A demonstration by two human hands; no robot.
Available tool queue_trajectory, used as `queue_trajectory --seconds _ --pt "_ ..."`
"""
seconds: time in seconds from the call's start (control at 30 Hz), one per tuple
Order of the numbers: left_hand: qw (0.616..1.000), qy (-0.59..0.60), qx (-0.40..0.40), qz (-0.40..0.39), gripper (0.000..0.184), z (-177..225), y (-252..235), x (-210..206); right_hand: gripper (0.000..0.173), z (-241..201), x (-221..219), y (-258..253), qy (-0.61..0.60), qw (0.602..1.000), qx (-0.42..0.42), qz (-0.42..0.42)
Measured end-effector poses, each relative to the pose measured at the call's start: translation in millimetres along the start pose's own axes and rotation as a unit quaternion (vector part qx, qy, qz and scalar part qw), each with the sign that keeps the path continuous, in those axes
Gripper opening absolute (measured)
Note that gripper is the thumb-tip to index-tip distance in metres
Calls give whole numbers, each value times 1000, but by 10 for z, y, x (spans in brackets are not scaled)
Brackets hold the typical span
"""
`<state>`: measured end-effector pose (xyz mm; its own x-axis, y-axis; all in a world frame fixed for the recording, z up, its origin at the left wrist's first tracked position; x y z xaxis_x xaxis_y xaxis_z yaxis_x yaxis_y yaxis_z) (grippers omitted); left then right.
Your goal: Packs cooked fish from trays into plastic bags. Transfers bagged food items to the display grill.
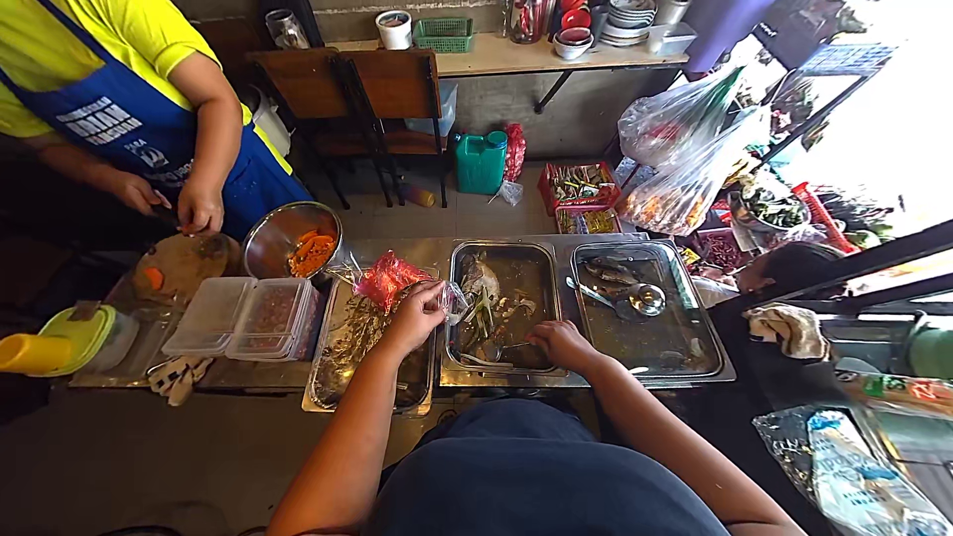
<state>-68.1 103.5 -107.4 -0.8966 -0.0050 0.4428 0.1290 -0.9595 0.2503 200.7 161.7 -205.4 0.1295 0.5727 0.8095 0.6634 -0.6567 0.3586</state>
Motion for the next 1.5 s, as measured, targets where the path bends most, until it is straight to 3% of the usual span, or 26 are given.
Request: queue_trajectory --seconds 0.2,0.67,1.03,1.33,1.5 --pt "1000 -4 -2 -2 57 0 -10 -8 33 26 64 -7 -29 1000 -7 -10" --pt "1000 -14 -9 -2 56 16 2 8 31 167 679 196 -82 994 -12 75" --pt "994 -99 -34 -42 47 239 -84 -199 30 -556 1292 281 -7 989 25 145" --pt "987 -157 -15 -42 52 354 -202 -236 28 -1129 1381 -9 97 991 -10 96" --pt "990 -138 7 -22 55 298 -277 -157 23 -1542 1354 -283 155 985 18 71"
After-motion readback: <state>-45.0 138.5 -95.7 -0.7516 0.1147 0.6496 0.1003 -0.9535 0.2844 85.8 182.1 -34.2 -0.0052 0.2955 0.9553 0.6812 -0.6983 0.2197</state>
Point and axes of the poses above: each hand's wrist, its own y-axis away from the middle knuckle, its own x-axis out of the back of the hand, z = x × y, the point moved 10 cm from there along -y, towards the middle knuckle
